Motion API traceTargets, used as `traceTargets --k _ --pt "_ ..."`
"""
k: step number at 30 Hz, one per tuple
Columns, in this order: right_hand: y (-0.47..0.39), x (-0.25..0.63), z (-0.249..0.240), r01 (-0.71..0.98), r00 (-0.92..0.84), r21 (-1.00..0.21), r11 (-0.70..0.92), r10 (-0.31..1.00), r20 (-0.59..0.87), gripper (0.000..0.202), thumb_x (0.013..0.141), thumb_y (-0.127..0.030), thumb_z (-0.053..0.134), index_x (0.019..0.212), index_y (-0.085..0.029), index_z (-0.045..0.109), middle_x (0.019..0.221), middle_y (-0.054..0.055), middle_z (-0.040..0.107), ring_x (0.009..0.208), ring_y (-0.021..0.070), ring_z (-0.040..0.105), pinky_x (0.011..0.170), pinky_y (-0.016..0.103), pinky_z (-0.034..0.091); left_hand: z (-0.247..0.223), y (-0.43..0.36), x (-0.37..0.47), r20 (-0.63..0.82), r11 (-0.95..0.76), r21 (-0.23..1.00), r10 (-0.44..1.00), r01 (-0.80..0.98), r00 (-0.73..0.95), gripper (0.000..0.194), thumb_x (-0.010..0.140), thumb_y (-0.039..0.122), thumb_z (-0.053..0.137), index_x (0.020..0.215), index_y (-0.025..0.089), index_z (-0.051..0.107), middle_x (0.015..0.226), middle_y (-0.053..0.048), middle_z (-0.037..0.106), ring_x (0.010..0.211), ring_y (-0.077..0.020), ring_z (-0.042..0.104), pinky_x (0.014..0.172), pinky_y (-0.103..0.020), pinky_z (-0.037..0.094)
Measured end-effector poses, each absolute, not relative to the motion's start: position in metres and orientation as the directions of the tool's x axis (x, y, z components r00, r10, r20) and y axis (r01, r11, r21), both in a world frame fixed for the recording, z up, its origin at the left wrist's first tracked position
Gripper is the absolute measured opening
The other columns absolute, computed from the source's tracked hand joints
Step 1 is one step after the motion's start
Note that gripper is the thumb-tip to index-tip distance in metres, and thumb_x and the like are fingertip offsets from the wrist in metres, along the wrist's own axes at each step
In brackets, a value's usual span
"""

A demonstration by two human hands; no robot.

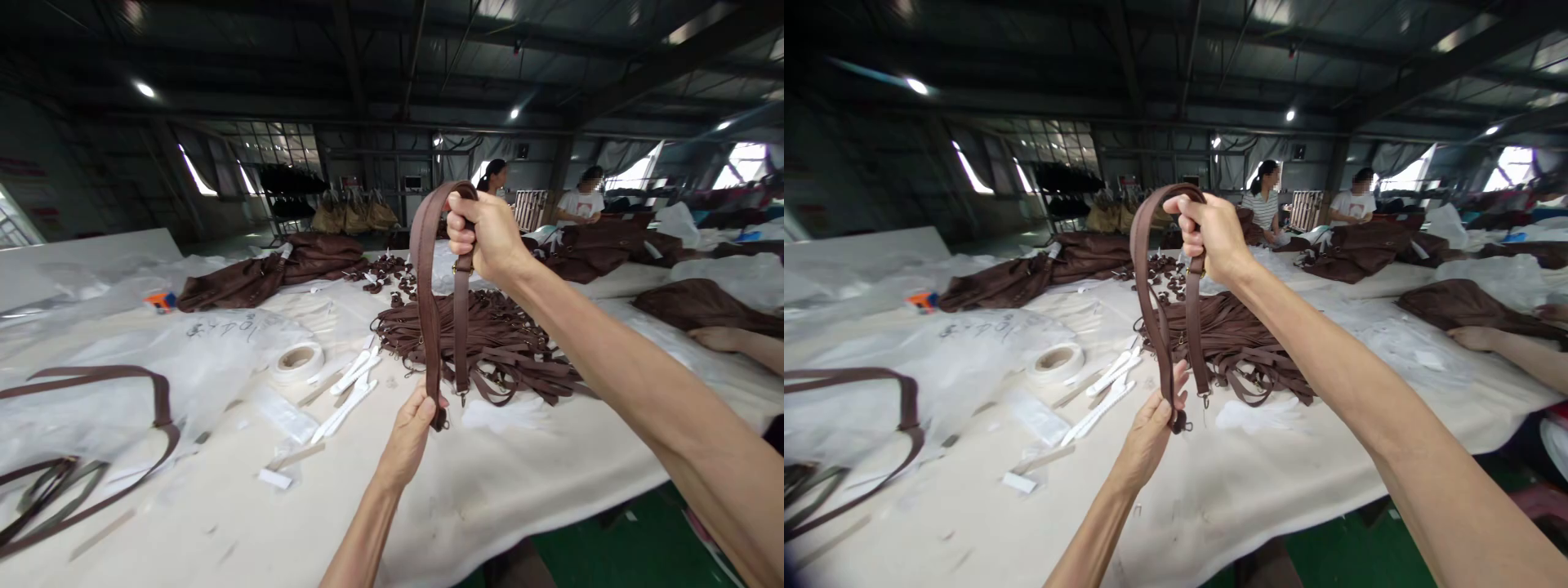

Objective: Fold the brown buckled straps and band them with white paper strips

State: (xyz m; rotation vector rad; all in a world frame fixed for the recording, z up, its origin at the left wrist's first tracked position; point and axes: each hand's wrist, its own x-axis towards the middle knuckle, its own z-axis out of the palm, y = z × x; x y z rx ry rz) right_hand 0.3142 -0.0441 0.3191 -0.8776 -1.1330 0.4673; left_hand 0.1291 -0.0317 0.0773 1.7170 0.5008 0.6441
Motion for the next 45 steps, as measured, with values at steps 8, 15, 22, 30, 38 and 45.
traceTargets --k 8,15,22,30,38,45 --pt "-0.061 0.324 0.311 0.161 0.38 -0.786 0.597 0.698 0.607 0.024 0.081 -0.04 0.063 0.073 -0.022 0.05 0.058 -0.005 0.047 0.048 0.0097 0.043 0.046 0.022 0.037 0.075 -0.031 0.111 0.277 -0.099 0.96 0.462 -0.262 0.842 0.039 0.095 0.055 0.047 0.092 0.019 0.063 0.091 -0.008 0.068 0.091 -0.0224 0.063 0.09 -0.036 0.047" --pt "-0.163 0.374 0.209 0.688 -0.053 -0.725 0.007 0.998 -0.04 0.032 0.068 -0.046 0.079 0.085 -0.021 0.069 0.082 0.004 0.066 0.078 0.0208 0.06 0.071 0.031 0.046 0.057 0.035 0.008 0.011 -0.56 0.757 0.524 0.335 0.852 0.037 0.097 0.049 0.037 0.084 0.022 0.059 0.085 -0.003 0.062 0.085 -0.0202 0.059 0.085 -0.03 0.046" --pt "-0.216 0.369 0.039 0.939 -0.21 -0.307 0.156 0.966 -0.149 0.032 0.099 -0.04 0.049 0.079 -0.022 0.066 0.083 0.005 0.063 0.09 0.0225 0.054 0.098 0.041 0.036 0.002 0.03 0.007 -0.112 -0.754 0.479 0.455 0.45 0.883 0.034 0.097 0.038 0.035 0.106 0.024 0.065 0.105 -0.006 0.067 0.101 -0.0215 0.061 0.097 -0.032 0.045" --pt "-0.235 0.369 -0.003 0.985 -0.159 -0.041 0.167 0.977 0.139 0.033 0.103 -0.024 0.037 0.086 -0.02 0.065 0.084 0.005 0.062 0.088 0.021 0.053 0.109 0.05 0.028 -0.027 0.034 0.008 0.196 -0.938 0.209 0.318 0.277 0.928 0.033 0.103 0.036 0.037 0.105 0.021 0.066 0.089 -0.007 0.064 0.087 -0.0212 0.057 0.084 -0.033 0.048" --pt "-0.246 0.374 -0.022 0.981 -0.067 -0.164 0.102 0.976 0.206 0.031 0.103 -0.028 0.038 0.087 -0.021 0.063 0.093 0.007 0.062 0.09 0.0207 0.057 0.109 0.049 0.033 -0.028 0.033 0.009 0.223 -0.964 0.182 0.231 0.192 0.947 0.031 0.104 0.033 0.037 0.107 0.02 0.066 0.096 -0.007 0.063 0.089 -0.0196 0.055 0.083 -0.032 0.045" --pt "-0.234 0.356 -0.001 0.987 -0.076 -0.123 0.099 0.98 0.185 0.052 0.094 -0.052 0.054 0.133 -0.018 0.055 0.145 0.017 0.048 0.125 0.031 0.046 0.102 0.046 0.039 -0.028 0.029 0.009 0.227 -0.943 0.243 0.282 0.226 0.932 0.037 0.105 0.033 0.033 0.107 0.02 0.068 0.099 -0.008 0.064 0.091 -0.0186 0.055 0.087 -0.031 0.046"
